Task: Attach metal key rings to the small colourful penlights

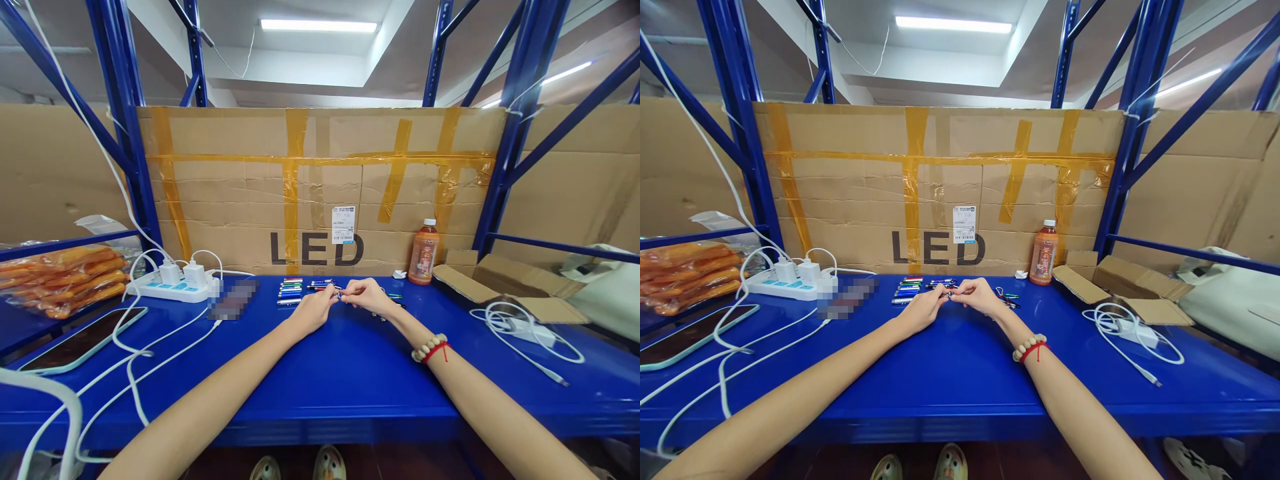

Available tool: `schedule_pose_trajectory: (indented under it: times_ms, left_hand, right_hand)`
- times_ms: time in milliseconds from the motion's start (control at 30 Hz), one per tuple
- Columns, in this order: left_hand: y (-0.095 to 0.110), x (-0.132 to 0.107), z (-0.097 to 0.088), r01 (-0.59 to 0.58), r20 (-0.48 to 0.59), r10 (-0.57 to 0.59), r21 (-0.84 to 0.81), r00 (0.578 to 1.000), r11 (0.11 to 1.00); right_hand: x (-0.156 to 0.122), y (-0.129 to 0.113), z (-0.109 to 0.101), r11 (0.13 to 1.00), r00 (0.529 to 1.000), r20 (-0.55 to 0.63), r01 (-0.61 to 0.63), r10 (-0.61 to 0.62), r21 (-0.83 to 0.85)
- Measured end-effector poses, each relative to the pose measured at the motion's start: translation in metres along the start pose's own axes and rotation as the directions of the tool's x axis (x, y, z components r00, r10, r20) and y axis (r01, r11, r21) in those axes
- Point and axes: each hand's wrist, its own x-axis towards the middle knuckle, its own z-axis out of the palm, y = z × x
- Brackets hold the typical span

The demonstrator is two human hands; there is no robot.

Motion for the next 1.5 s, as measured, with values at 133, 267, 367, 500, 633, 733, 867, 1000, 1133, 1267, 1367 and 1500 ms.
schedule_pose_trajectory:
  times_ms: [133,267,367,500,633,733,867,1000,1133,1267,1367,1500]
  left_hand:
    - [-0.001,0.001,0.001,0.000,-0.026,0.000,-0.014,1.000,1.000]
    - [0.000,0.001,0.000,0.001,-0.049,-0.003,-0.044,0.999,0.999]
    - [0.002,0.001,-0.002,0.010,-0.062,-0.014,-0.066,0.998,0.998]
    - [0.003,0.001,-0.003,0.071,-0.046,-0.075,-0.074,0.996,0.995]
    - [0.004,0.002,-0.003,0.129,-0.035,-0.131,-0.068,0.991,0.989]
    - [0.004,0.004,-0.002,0.176,-0.011,-0.177,-0.044,0.984,0.983]
    - [0.004,0.005,-0.003,0.227,-0.027,-0.228,-0.056,0.973,0.972]
    - [0.005,0.003,-0.005,0.235,0.021,-0.234,-0.081,0.972,0.969]
    - [0.007,0.003,-0.006,0.187,0.014,-0.187,-0.109,0.982,0.976]
    - [0.006,0.003,-0.002,0.150,0.017,-0.149,-0.157,0.989,0.976]
    - [0.005,0.003,0.002,0.111,0.002,-0.112,-0.164,0.994,0.980]
    - [0.008,0.005,0.000,0.073,-0.163,-0.087,-0.089,0.983,0.993]
  right_hand:
    - [0.000,-0.002,0.002,1.000,0.999,-0.033,-0.015,0.014,-0.011]
    - [-0.002,-0.008,0.006,0.999,0.998,-0.060,-0.023,0.021,-0.045]
    - [-0.002,-0.013,0.010,0.997,0.996,-0.082,-0.051,0.047,-0.056]
    - [-0.001,-0.015,0.014,0.996,0.991,-0.112,-0.075,0.069,-0.055]
    - [0.001,-0.011,0.020,0.998,0.990,-0.130,-0.062,0.057,-0.033]
    - [0.002,-0.007,0.024,0.999,0.988,-0.152,-0.041,0.037,-0.027]
    - [0.003,-0.007,0.032,0.998,0.985,-0.172,-0.021,0.031,0.063]
    - [0.004,-0.010,0.041,0.990,0.977,-0.213,0.044,-0.015,0.136]
    - [0.007,-0.010,0.043,0.984,0.944,-0.329,0.059,-0.001,0.167]
    - [0.007,-0.008,0.040,0.957,0.931,-0.323,-0.079,0.171,0.279]
    - [0.005,-0.010,0.038,0.922,0.932,-0.253,-0.159,0.258,0.353]
    - [0.006,-0.011,0.034,0.947,0.919,-0.333,-0.107,0.210,0.302]
